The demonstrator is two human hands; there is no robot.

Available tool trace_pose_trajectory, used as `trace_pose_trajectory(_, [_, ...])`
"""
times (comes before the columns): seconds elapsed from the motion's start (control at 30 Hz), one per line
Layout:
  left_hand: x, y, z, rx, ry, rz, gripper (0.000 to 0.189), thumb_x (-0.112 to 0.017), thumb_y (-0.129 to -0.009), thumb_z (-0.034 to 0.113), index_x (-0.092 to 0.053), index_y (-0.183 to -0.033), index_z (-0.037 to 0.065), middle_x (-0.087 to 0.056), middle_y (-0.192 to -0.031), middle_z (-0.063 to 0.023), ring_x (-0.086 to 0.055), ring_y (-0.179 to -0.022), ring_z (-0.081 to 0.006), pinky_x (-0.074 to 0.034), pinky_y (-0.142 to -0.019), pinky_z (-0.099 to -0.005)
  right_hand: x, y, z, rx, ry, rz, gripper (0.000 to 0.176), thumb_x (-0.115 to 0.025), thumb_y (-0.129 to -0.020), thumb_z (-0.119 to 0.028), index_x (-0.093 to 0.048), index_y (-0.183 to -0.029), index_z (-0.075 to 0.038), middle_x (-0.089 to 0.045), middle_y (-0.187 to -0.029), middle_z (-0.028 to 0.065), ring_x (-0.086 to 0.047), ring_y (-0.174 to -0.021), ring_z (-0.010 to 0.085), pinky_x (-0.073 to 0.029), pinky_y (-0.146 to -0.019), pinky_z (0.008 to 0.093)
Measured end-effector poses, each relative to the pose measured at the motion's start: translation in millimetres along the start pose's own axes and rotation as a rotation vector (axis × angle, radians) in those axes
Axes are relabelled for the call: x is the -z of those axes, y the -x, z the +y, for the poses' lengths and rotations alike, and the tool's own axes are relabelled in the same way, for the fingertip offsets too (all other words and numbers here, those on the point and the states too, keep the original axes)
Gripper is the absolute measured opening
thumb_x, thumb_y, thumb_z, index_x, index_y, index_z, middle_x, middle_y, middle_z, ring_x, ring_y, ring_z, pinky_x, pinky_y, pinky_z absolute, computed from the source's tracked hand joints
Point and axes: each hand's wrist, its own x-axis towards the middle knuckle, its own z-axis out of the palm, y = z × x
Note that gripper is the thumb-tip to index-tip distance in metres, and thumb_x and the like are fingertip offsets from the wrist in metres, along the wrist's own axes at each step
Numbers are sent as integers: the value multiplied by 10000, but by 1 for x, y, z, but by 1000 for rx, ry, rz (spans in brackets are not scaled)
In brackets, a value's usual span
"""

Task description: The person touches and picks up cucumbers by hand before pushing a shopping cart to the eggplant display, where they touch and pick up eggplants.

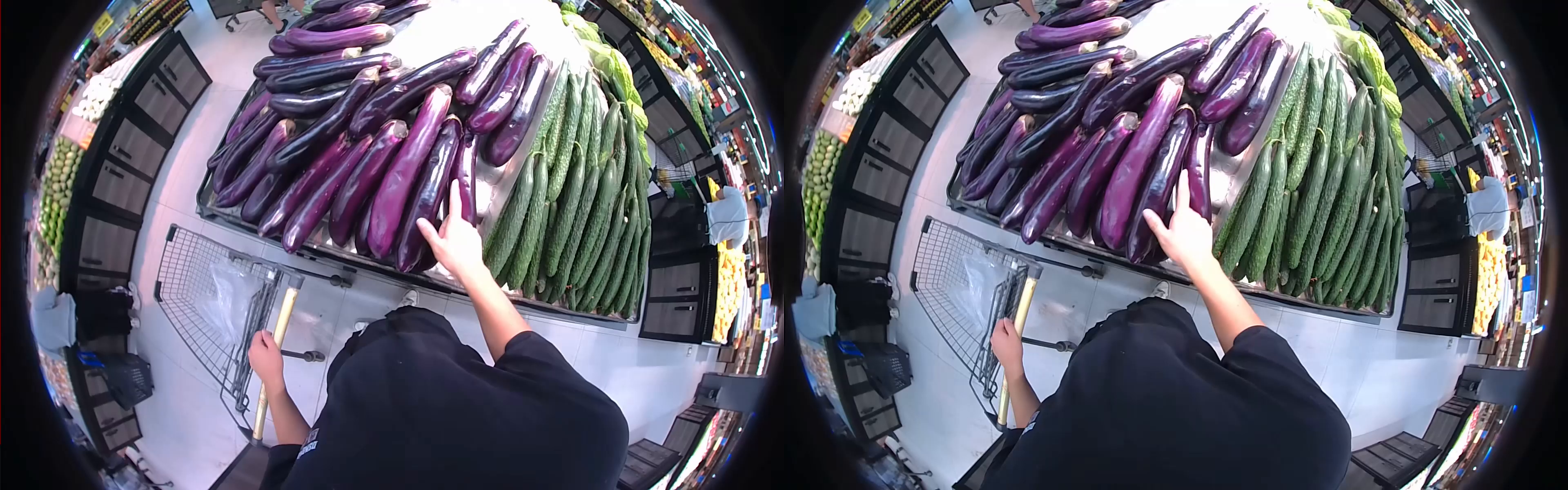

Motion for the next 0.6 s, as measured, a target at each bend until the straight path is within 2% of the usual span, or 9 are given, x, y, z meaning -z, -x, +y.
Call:
trace_pose_trajectory(0.1, [-5,-8,-3,-22,-7,-13,328,-514,-1008,281,-724,-946,37,-701,-843,-223,-670,-804,-445,-499,-709,-518,-3,-11,-6,-43,-24,-40,1165,-642,-868,-657,31,-1620,-74,-721,-906,274,-724,-821,429,-575,-769,506])
trace_pose_trajectory(0.27, [-9,-23,-12,37,-14,-135,323,-518,-1013,302,-716,-997,47,-701,-823,-215,-670,-805,-448,-497,-713,-530,-4,-24,-13,-3,-44,14,1199,-644,-866,-659,51,-1609,-24,-715,-846,266,-718,-771,423,-577,-755,499])
trace_pose_trajectory(0.37, [10,-35,26,-56,-173,-121,288,-549,-1004,292,-706,-1028,52,-690,-789,-216,-674,-773,-432,-495,-687,-524,-2,-32,-17,-60,-7,-14,1204,-664,-878,-629,79,-1604,-20,-709,-854,267,-713,-772,419,-570,-746,488])
trace_pose_trajectory(0.5, [27,-66,81,-136,-56,-34,258,-571,-1006,267,-692,-1011,38,-660,-703,-181,-647,-647,-358,-482,-604,-451,-3,-35,-22,-115,-32,13,1227,-672,-857,-651,75,-1607,-31,-716,-923,278,-717,-833,436,-573,-798,489])
trace_pose_trajectory(0.53, [33,-71,101,-153,29,-58,227,-591,-1003,222,-687,-1025,18,-651,-697,-162,-621,-604,-295,-480,-590,-403,-3,-35,-24,-137,-32,15,1232,-676,-849,-656,69,-1609,-35,-717,-953,283,-718,-862,442,-572,-818,489])
trace_pose_trajectory(0.6, [17,-83,122,-307,291,-42,196,-609,-992,168,-688,-1044,-3,-656,-720,-148,-616,-611,-225,-484,-597,-369,-6,-37,-25,-170,-26,26,1229,-679,-845,-653,60,-1611,-39,-715,-979,290,-717,-889,444,-569,-839,489])
